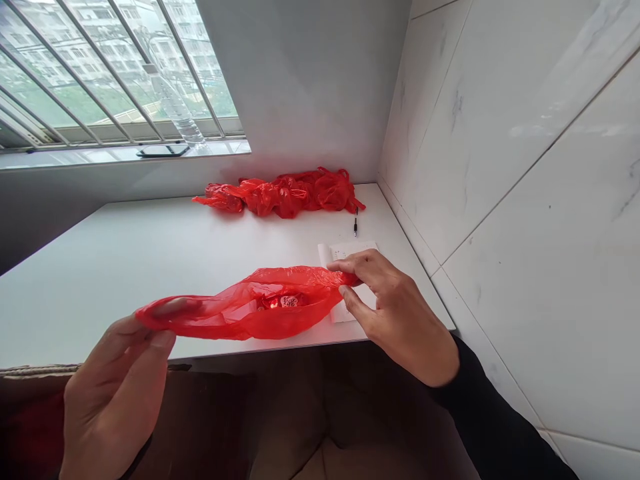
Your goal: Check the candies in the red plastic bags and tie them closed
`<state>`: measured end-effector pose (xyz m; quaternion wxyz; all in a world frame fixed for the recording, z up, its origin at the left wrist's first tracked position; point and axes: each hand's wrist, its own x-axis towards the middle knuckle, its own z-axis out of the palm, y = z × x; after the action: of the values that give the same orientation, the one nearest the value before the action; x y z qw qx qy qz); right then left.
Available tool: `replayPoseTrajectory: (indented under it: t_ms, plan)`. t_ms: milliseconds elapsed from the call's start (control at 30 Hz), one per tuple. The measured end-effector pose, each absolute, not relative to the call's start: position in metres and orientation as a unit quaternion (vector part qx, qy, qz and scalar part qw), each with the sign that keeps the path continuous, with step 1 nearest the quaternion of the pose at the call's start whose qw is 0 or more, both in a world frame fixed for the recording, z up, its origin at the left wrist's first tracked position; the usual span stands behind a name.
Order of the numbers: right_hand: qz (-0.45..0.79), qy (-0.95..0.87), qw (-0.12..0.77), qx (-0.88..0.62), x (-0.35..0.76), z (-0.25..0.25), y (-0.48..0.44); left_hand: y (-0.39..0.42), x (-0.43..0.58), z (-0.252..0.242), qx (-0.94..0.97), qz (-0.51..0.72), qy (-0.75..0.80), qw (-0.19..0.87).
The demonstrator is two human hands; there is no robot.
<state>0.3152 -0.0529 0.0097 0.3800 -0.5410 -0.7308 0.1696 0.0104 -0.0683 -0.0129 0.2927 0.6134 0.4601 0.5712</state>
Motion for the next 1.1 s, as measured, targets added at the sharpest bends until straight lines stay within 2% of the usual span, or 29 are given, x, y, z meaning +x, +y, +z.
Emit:
replayPoseTrajectory:
  t_ms: [400,667,933,1100]
  plan:
    - [0.161,-0.733,0.385,-0.537,0.3183,0.0075,-0.0521,-0.0694,0.0078,-0.0132,0.598,0.585,0.456,0.304]
    - [0.165,-0.732,0.386,-0.536,0.3188,0.0076,-0.0529,-0.0675,0.0087,-0.0131,0.591,0.576,0.491,0.277]
    - [0.163,-0.73,0.384,-0.542,0.3193,0.0081,-0.0519,-0.0636,0.0113,-0.0075,0.57,0.565,0.549,0.233]
    - [0.159,-0.728,0.391,-0.54,0.3195,0.0082,-0.0512,-0.0614,0.0064,-0.0081,0.558,0.545,0.608,0.15]
